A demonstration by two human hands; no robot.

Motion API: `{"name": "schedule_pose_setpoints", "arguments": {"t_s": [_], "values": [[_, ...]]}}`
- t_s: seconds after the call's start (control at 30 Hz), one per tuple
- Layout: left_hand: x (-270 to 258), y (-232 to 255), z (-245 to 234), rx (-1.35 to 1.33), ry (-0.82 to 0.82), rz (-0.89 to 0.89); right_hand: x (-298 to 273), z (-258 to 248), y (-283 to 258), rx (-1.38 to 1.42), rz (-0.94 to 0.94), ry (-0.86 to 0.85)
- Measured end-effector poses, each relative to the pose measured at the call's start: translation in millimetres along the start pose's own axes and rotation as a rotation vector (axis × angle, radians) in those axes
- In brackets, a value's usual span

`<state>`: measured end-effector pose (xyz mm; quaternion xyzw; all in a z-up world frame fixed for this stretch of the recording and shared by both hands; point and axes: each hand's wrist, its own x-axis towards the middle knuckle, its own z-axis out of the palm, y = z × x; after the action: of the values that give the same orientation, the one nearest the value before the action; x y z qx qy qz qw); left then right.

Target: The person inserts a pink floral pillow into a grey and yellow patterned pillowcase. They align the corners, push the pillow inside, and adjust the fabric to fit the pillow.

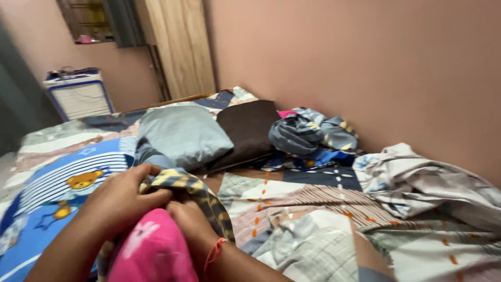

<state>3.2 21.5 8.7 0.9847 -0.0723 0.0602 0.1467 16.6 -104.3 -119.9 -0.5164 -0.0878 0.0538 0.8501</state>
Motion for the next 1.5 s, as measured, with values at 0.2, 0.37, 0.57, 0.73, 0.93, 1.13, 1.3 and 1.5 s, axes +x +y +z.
{"name": "schedule_pose_setpoints", "arguments": {"t_s": [0.2, 0.37, 0.57, 0.73, 0.93, 1.13, 1.3, 1.5], "values": [[26, -78, 19, -0.276, -0.117, 0.321, -28, 46, 27, -0.093, 0.109, -0.082], [23, -98, 6, -0.299, -0.466, 0.149, -38, 57, 29, -0.134, 0.169, -0.198], [-1, -90, -5, 0.045, -0.770, -0.012, -58, 74, 27, -1.116, 0.001, -0.410], [-34, -101, -8, 0.393, -0.575, 0.270, -64, 99, 26, -1.289, 0.034, -0.377], [-61, -89, -34, 0.646, -0.572, 0.200, -66, 129, 20, -1.382, 0.093, -0.394], [-44, -71, -29, 0.715, -0.763, 0.049, -60, 146, 36, -1.419, 0.037, -0.399], [-30, -64, 19, 0.538, -0.641, 0.008, -54, 136, 74, -1.338, -0.138, -0.384], [-36, -49, 50, 0.505, -0.518, -0.093, -57, 112, 107, -1.356, -0.253, -0.377]]}}
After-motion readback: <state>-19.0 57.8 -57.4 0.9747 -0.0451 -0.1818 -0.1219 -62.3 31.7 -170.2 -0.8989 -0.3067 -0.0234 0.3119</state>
